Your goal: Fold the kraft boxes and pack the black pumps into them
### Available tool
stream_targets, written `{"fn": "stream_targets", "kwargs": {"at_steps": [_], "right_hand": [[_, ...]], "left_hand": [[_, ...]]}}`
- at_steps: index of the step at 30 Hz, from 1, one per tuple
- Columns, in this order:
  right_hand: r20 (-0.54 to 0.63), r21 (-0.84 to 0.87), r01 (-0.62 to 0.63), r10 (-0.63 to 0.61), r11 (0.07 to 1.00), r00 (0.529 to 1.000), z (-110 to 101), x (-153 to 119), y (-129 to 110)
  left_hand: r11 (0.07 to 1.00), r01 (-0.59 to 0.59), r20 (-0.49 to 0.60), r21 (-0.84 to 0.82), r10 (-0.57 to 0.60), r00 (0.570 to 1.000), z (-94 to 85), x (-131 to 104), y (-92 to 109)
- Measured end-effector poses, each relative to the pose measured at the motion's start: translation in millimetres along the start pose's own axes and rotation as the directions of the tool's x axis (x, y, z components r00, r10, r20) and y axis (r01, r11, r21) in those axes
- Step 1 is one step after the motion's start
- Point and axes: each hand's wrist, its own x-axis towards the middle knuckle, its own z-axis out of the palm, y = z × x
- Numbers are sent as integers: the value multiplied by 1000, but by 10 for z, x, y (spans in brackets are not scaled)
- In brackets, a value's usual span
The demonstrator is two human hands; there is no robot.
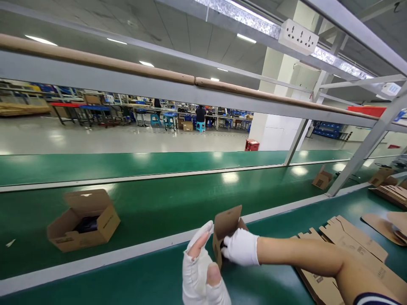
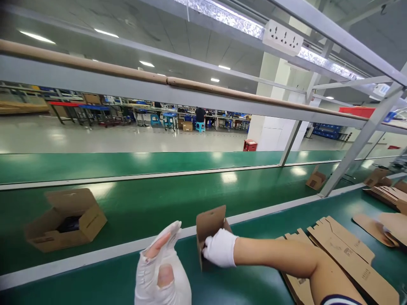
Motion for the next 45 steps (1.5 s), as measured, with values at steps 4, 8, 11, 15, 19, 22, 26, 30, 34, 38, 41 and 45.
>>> {"fn": "stream_targets", "kwargs": {"at_steps": [4, 8, 11, 15, 19, 22, 26, 30, 34, 38, 41, 45], "right_hand": [[23, -102, -266, 270, 958, 963, -98, 231, 584], [-5, -101, -441, 443, 892, 896, -181, 346, 1070], [-65, -50, -524, 521, 850, 851, -178, 215, 1153], [-9, 46, -701, 702, 711, 712, -87, -298, 1225], [254, 83, -890, 854, 449, 455, -5, -1108, 1410], [379, 89, -961, 884, 261, 275, 41, -1758, 1322], [370, 161, -982, 917, 96, 150, 122, -2549, 652], [292, 357, -934, 952, -15, 96, 164, -3053, -20], [267, 470, -883, 954, -7, 135, -5, -2935, 168], [236, 523, -847, 939, 96, 252, -218, -2490, 873], [201, 606, -771, 899, 198, 389, -305, -2240, 1156], [48, 721, -608, 852, 331, 521, -505, -2031, 986]], "left_hand": [[999, -30, 30, 11, 30, 999, 19, -9, 13], [999, -10, 104, 47, 5, 995, -73, 7, -89], [996, 51, 149, 75, -61, 987, -133, 53, -160], [995, 88, 40, 42, -90, 995, -97, 122, -128], [996, 81, 19, 37, -82, 996, -33, 137, -40], [991, 100, 86, 91, -108, 990, -10, 76, -43], [985, 134, 179, 106, -152, 972, 29, -79, -78], [965, 203, 215, 169, -237, 948, 85, -208, -27], [923, 247, 247, 296, -323, 913, 137, -251, 65], [851, 228, 403, 473, -439, 803, 191, -234, -13], [787, 165, 531, 595, -538, 654, 243, -250, -224], [642, 86, 500, 762, -668, 551, 295, -308, -534]]}}
